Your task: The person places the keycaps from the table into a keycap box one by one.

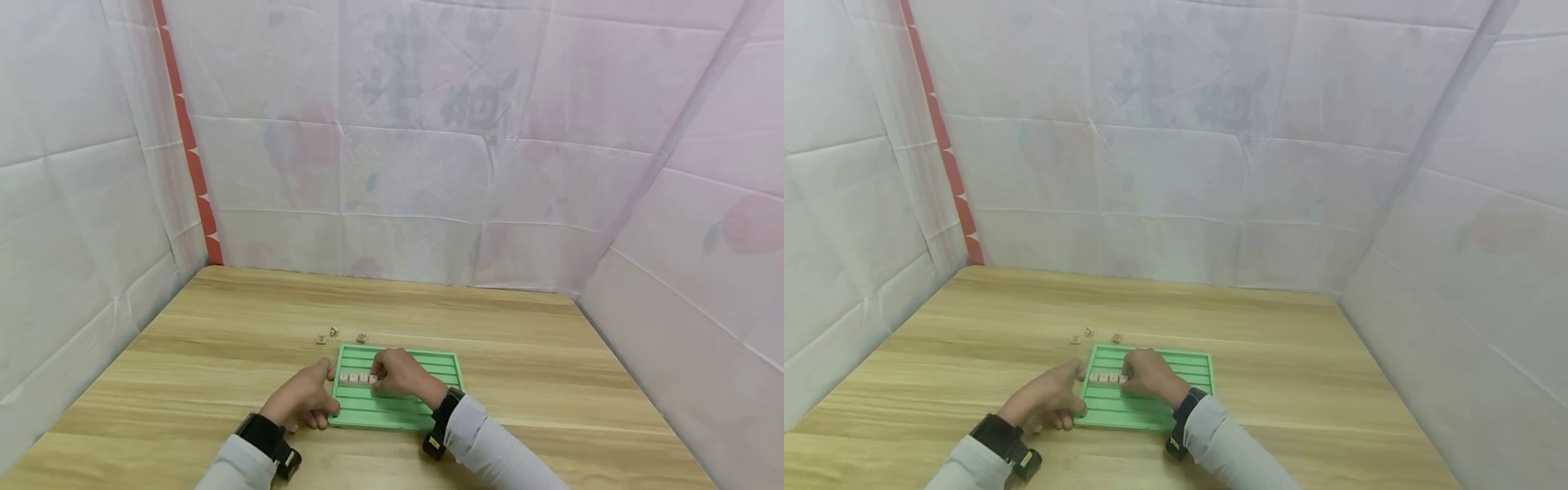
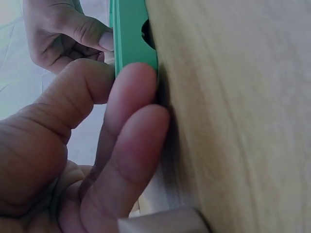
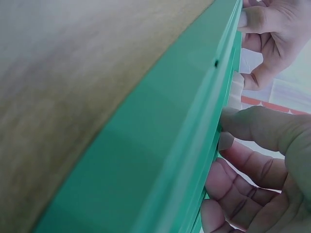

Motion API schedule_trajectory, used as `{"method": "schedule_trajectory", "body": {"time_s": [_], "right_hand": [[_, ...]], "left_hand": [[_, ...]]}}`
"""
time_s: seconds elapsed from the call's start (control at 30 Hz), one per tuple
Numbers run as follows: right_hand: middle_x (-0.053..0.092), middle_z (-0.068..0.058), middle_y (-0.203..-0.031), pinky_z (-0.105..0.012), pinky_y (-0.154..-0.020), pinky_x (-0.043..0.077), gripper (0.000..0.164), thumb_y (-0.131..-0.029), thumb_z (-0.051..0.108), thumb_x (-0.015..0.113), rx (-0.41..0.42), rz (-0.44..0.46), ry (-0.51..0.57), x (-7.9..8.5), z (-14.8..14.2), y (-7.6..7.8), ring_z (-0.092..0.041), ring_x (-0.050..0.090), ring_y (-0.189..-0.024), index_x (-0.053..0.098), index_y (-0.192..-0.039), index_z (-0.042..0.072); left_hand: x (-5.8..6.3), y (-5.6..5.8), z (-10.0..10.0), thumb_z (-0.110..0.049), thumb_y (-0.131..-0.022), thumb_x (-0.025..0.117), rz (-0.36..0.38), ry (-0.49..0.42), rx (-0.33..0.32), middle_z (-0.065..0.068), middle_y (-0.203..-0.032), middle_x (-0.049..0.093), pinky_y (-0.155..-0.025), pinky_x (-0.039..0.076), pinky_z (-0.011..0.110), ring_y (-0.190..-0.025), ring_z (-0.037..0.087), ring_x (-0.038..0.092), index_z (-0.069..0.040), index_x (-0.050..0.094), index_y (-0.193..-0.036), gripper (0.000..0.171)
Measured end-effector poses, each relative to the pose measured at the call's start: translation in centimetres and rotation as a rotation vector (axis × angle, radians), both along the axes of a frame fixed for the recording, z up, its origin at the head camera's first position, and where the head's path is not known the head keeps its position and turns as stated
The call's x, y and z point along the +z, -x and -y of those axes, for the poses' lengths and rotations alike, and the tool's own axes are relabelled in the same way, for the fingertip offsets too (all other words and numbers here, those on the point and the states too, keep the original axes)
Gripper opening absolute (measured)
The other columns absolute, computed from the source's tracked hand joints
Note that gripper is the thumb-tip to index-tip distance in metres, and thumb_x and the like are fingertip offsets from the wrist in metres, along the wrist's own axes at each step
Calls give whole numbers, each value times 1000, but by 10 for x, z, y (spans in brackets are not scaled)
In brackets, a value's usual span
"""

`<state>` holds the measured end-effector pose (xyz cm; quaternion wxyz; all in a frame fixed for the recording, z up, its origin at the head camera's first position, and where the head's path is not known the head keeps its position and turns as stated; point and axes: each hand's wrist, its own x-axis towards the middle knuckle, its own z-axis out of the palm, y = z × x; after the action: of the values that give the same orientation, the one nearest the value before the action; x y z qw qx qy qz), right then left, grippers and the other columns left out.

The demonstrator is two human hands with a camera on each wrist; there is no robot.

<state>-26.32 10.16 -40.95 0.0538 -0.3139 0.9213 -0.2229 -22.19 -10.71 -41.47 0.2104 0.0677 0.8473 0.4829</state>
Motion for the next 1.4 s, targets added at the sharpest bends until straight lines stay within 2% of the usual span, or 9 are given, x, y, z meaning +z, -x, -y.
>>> {"method": "schedule_trajectory", "body": {"time_s": [0.4, 0.6, 0.8, 1.0, 1.2, 1.4], "right_hand": [[59, 3, -75, -24, -61, 44, 13, -75, 9, 75, -1, 14, 10, 0, 1, 0, -7, 52, -67, 66, -85, 8], [60, 2, -77, -26, -59, 44, 19, -75, 15, 76, -45, 5, -56, 5, 2, -5, -9, 54, -68, 67, -90, 8], [64, -1, -88, -36, -62, 48, 29, -73, 23, 79, -110, -24, -129, 15, -1, -11, -16, 59, -78, 68, -96, 9], [65, -9, -95, -46, -71, 48, 33, -74, 20, 77, -117, 34, -97, 21, -7, -10, -26, 60, -87, 66, -101, 4], [65, -10, -94, -44, -71, 48, 34, -74, 19, 77, -110, 40, -87, 19, -10, -7, -25, 60, -87, 66, -102, 3], [64, -10, -98, -41, -73, 49, 35, -74, 20, 78, -92, 65, -74, 20, -16, -8, -27, 60, -91, 66, -101, 1]], "left_hand": [[1, -3, 0, 8, -69, 66, -25, 16, 12, 11, -54, 58, -37, 42, 23, -40, 14, 53, -3, 39, -102, 44], [2, -5, 5, -2, -74, 74, -41, 33, 19, 10, -56, 58, -38, 41, 23, -41, 14, 52, 1, 41, -107, 47], [7, -6, 9, -9, -75, 76, -78, 85, 16, 11, -56, 58, -39, 42, 25, -41, 16, 53, 1, 44, -105, 45], [11, -7, 10, -10, -75, 76, -106, 130, 24, 11, -54, 57, -39, 43, 25, -42, 17, 53, 1, 46, -105, 44], [9, -6, 13, -10, -74, 77, -122, 160, 42, 10, -55, 57, -40, 45, 27, -42, 17, 54, 2, 47, -106, 45], [6, -3, 17, -9, -74, 75, -191, 156, 6, 8, -54, 57, -40, 45, 28, -43, 18, 55, 4, 48, -110, 47]]}}
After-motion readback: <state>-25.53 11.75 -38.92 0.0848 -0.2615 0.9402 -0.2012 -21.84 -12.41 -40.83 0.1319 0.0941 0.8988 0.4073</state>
